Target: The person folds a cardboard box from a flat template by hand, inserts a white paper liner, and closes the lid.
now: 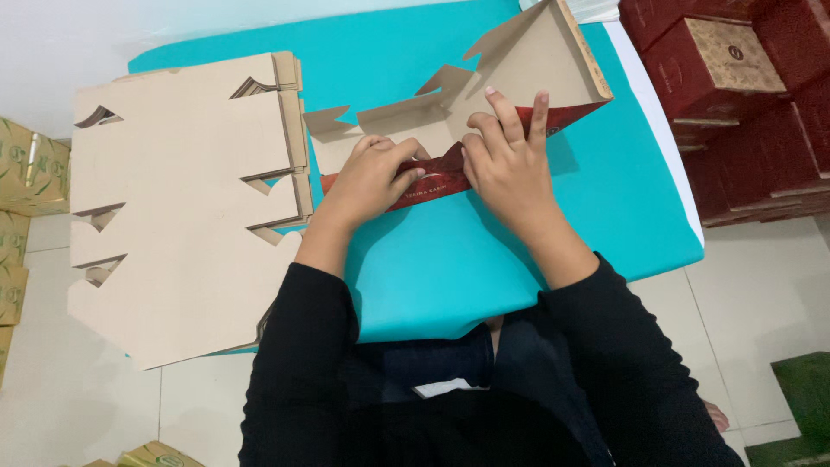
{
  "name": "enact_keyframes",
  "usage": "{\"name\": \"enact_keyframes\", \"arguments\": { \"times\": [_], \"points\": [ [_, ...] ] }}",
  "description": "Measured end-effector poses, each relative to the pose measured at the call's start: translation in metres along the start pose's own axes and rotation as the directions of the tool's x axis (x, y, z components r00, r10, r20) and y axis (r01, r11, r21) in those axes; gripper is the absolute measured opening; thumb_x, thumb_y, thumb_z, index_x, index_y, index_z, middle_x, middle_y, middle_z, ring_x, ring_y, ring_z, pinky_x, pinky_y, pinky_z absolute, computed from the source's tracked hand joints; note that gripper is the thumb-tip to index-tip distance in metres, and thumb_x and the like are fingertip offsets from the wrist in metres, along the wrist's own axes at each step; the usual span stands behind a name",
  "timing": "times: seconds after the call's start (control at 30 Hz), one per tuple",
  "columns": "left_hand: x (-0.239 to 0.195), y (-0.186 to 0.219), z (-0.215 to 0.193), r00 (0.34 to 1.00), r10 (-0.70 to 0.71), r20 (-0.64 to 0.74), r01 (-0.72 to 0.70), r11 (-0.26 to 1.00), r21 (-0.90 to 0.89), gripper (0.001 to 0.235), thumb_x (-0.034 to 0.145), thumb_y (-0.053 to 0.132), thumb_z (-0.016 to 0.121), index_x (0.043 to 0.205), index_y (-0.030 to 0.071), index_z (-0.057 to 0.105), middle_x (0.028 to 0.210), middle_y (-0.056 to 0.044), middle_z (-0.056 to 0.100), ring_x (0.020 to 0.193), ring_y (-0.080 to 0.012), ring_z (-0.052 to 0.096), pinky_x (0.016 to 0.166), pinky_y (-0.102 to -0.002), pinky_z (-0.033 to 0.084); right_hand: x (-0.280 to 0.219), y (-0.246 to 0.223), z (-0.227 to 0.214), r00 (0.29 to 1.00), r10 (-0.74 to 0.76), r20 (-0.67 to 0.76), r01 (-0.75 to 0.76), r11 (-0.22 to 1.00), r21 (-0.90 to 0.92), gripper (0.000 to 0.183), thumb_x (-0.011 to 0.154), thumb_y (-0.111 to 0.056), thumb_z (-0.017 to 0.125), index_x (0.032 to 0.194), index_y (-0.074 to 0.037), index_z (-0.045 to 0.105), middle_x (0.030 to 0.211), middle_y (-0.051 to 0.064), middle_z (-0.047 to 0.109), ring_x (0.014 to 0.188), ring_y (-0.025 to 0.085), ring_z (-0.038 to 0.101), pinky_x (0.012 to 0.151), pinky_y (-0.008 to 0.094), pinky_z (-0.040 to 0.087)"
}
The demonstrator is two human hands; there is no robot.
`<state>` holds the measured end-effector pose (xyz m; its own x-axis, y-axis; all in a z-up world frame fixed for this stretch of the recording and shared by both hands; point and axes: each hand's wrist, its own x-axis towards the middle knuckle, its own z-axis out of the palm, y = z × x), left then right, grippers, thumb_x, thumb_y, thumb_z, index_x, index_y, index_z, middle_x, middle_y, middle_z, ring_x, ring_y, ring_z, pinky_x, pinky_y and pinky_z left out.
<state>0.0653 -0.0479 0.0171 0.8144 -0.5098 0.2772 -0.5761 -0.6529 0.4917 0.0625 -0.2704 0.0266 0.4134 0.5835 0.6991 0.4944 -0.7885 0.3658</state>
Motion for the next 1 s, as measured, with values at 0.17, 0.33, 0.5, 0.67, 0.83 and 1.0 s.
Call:
{"name": "enact_keyframes", "arguments": {
  "times": [0.17,0.33,0.5,0.67,0.83,1.0],
  "points": [
    [-0.001,-0.001,0.003,1.0,0.025,-0.017,-0.025,1.0,-0.011,0.013,0.092,0.022,0.058,0.103,0.015,0.055,0.086,-0.005,0.067,0.088,-0.0224,0.06,0.097,-0.037,0.031,0.007,-0.003,-0.005,0.998,-0.03,-0.055,0.03,1.0,-0.009,0.02,0.106,-0.003,0.053,0.09,-0.014,0.057,0.112,0.002,0.063,0.134,0.031,0.05,0.116,0.062,0.008],
    [0.0,0.004,0.002,0.998,-0.037,0.042,0.04,0.996,-0.078,0.015,0.097,0.021,0.045,0.105,0.015,0.057,0.092,0.001,0.067,0.092,-0.0188,0.061,0.101,-0.04,0.028,0.013,0.0,-0.006,0.992,-0.108,-0.071,0.109,0.994,0.008,0.021,0.108,-0.009,0.06,0.09,-0.02,0.057,0.135,-0.001,0.064,0.141,0.032,0.039,0.115,0.063,0.001],
    [0.002,-0.006,0.009,0.998,0.029,-0.063,-0.03,0.999,-0.016,0.019,0.099,0.02,0.045,0.102,0.015,0.062,0.077,-0.001,0.059,0.085,-0.0193,0.058,0.107,-0.043,0.025,0.02,0.018,0.001,0.984,-0.178,0.004,0.173,0.958,0.23,0.023,0.105,-0.013,0.068,0.084,-0.018,0.062,0.133,-0.002,0.065,0.145,0.036,0.034,0.113,0.066,-0.002],
    [0.006,-0.008,0.004,0.98,0.119,-0.161,-0.112,0.992,0.054,0.015,0.098,0.019,0.052,0.097,0.016,0.068,0.073,0.0,0.054,0.083,-0.018,0.052,0.105,-0.043,0.026,0.033,0.037,0.011,0.956,-0.276,0.103,0.218,0.896,0.386,0.01,0.104,-0.014,0.069,0.094,-0.015,0.071,0.114,-0.002,0.071,0.137,0.034,0.053,0.114,0.067,0.003],
    [0.007,-0.022,0.013,0.974,0.121,-0.192,-0.089,0.982,0.166,0.008,0.095,0.021,0.058,0.097,0.02,0.066,0.065,0.0,0.05,0.074,-0.0167,0.055,0.107,-0.045,0.026,0.03,0.021,0.016,0.962,-0.257,0.089,0.201,0.894,0.401,0.019,0.08,0.008,0.058,0.089,-0.007,0.065,0.061,0.002,0.052,0.056,0.02,0.051,0.108,0.045,0.043],
    [0.005,-0.024,0.02,0.972,0.038,-0.232,-0.011,0.993,0.118,0.01,0.096,0.026,0.061,0.095,0.019,0.066,0.064,-0.002,0.063,0.082,-0.0154,0.062,0.111,-0.046,0.022,0.004,0.009,0.043,0.998,-0.059,0.029,0.046,0.941,0.335,0.007,0.098,-0.023,0.06,0.094,-0.019,0.064,0.078,-0.005,0.061,0.078,0.011,0.066,0.09,0.029,0.05]
  ]
}}
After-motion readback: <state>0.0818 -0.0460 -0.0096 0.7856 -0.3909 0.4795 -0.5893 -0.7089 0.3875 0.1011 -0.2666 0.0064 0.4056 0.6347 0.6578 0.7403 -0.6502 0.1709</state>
